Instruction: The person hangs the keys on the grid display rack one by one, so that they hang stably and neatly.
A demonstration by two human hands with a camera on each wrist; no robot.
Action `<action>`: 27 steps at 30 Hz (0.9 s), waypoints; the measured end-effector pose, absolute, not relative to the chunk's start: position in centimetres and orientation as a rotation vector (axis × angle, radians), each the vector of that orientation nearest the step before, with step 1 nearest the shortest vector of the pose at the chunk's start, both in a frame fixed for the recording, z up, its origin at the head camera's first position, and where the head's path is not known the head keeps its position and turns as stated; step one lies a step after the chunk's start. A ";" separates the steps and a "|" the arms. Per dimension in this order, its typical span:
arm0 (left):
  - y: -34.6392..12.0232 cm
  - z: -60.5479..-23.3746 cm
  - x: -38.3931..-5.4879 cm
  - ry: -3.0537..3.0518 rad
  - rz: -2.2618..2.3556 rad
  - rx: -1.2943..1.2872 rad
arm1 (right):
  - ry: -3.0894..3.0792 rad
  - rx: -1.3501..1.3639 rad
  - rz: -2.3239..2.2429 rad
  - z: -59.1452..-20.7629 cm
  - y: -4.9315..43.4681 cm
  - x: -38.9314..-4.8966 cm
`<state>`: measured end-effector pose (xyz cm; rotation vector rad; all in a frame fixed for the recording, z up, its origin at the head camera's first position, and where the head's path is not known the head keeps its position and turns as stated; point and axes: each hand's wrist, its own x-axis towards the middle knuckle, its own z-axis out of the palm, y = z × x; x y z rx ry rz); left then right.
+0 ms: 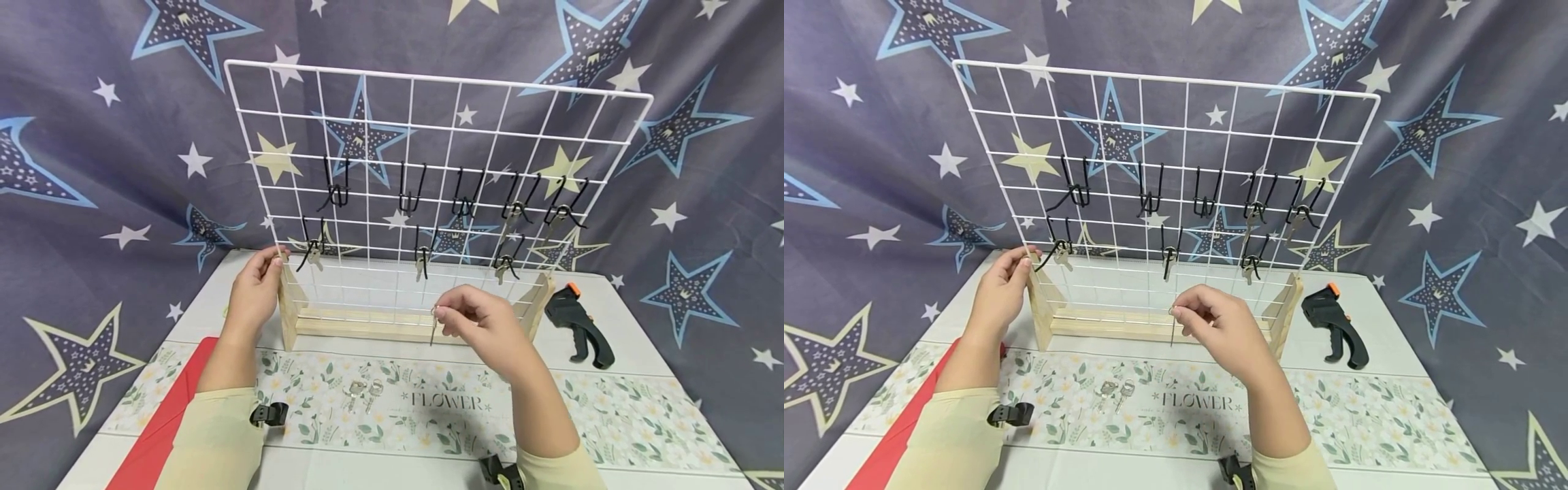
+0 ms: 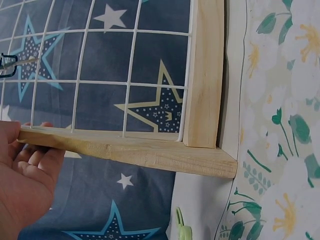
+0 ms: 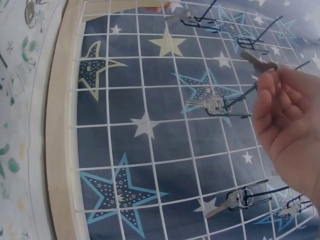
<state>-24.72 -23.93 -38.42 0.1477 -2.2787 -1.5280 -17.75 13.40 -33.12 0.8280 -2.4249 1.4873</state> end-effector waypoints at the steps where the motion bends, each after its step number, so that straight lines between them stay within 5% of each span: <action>1: -23.9 -38.4 -24.7 -2.280 -1.528 0.149 | -2.389 0.830 1.503 -33.0 13.5 -17.8; 27: -24.0 -38.5 -24.8 -2.293 -1.521 0.150 | -1.795 0.718 1.926 -27.4 14.2 -19.0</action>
